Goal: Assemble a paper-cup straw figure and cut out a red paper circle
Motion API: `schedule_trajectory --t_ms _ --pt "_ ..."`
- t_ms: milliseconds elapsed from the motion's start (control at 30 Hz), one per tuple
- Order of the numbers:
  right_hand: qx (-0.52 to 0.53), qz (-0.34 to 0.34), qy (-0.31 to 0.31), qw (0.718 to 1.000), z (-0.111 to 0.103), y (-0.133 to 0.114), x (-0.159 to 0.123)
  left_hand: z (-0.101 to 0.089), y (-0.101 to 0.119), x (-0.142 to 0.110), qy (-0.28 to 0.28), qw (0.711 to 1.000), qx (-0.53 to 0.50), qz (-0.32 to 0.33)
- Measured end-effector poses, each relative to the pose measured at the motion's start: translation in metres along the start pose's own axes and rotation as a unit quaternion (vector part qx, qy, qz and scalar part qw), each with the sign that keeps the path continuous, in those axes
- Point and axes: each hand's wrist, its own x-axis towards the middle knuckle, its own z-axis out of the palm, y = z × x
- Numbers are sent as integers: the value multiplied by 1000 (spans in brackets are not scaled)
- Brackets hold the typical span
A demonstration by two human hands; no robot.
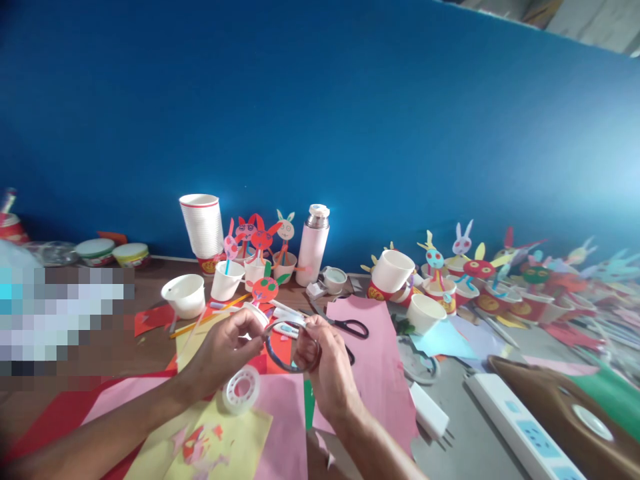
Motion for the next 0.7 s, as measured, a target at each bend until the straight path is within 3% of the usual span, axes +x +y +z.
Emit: schedule_trajectory --t_ms 400,700 --pt "68 51 14 996 2 0 2 6 -1 -3 35 999 13 4" --pt "121 48 39 991 2 -1 3 13 -7 -8 14 999 -33 -10"
